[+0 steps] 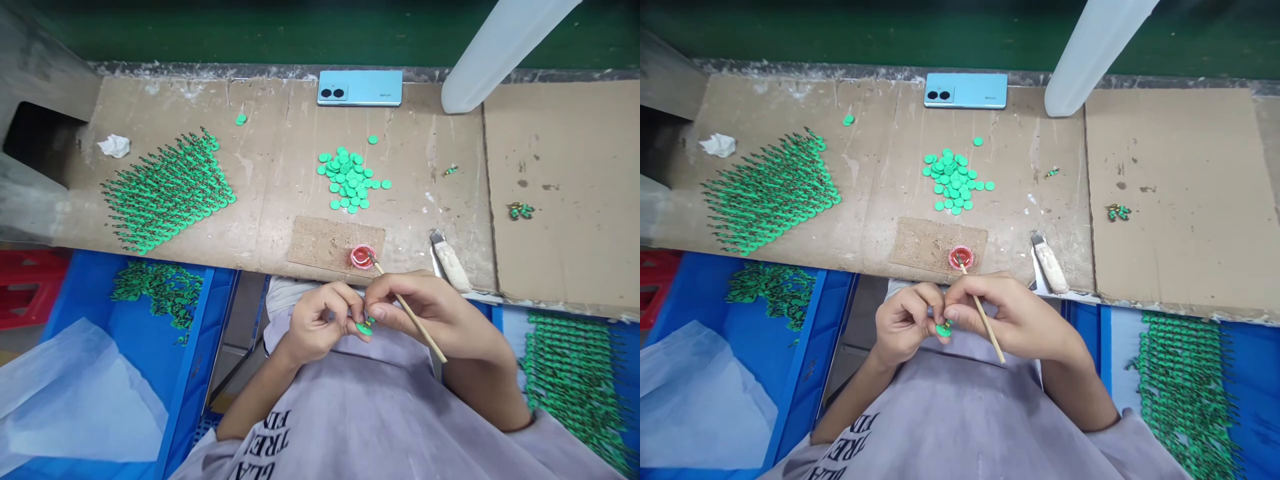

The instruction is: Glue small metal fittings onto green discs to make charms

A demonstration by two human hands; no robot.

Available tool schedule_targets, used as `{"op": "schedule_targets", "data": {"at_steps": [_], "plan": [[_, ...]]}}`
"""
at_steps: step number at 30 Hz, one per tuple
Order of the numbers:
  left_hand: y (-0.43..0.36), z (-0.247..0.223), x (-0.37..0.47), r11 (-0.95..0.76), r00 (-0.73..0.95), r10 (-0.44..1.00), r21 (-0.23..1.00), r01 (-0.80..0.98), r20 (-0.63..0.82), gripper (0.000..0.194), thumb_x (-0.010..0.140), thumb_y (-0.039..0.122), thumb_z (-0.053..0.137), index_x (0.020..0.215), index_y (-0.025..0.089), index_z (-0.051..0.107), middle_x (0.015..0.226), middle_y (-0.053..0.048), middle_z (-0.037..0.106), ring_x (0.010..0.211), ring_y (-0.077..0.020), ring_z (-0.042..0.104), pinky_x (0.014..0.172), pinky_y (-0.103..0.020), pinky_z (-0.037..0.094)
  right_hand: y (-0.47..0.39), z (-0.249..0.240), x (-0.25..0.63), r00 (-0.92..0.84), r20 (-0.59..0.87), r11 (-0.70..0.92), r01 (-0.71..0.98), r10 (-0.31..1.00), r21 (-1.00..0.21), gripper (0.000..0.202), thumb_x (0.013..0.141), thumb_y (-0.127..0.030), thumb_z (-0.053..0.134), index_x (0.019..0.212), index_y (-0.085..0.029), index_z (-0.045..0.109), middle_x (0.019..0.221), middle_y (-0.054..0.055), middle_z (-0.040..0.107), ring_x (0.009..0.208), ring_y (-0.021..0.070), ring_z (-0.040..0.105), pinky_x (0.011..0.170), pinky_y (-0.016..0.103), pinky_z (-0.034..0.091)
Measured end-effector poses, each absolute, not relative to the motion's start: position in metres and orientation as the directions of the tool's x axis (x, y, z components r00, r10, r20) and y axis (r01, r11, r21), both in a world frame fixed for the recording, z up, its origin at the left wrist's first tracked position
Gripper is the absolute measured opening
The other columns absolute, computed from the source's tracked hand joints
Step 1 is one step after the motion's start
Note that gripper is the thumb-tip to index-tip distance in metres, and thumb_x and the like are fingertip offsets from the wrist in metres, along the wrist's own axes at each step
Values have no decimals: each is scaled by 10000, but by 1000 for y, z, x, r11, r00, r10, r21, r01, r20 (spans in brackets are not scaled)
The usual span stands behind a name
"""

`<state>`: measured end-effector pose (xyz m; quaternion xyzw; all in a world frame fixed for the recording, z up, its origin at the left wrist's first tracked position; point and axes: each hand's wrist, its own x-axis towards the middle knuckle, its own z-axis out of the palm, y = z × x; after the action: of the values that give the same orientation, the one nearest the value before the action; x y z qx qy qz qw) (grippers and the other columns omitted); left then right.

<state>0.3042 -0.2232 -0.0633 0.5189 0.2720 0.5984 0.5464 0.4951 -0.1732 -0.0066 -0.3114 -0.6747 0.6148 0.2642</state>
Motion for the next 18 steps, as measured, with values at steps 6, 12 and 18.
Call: {"op": "schedule_targets", "data": {"at_steps": [6,12,18], "plan": [[-224,-64,301,-370,91,911,895,-250,402,319,1018,190,645,748,195,475,780,2,640,684,-102,679,592,-206,581,-179,-9,488,-605,-66,-50,44,794,-998,170,992,-339,729,877,-216,705,769,-3,740,661,126,676,592,221,546],[-225,-66,301,-430,36,896,885,-177,443,463,949,143,725,728,209,324,794,25,667,678,-93,642,593,-206,555,-186,-14,478,-552,-98,-208,-140,828,-968,109,963,-292,764,912,-223,697,762,-10,759,638,124,707,547,208,552],[-223,-62,295,-481,104,860,861,-168,500,456,910,-6,676,722,206,319,830,19,625,739,-100,629,647,-224,538,-193,-20,471,-502,-121,-248,-195,856,-949,160,940,-331,795,905,-219,687,795,7,762,649,142,725,571,241,583]]}}
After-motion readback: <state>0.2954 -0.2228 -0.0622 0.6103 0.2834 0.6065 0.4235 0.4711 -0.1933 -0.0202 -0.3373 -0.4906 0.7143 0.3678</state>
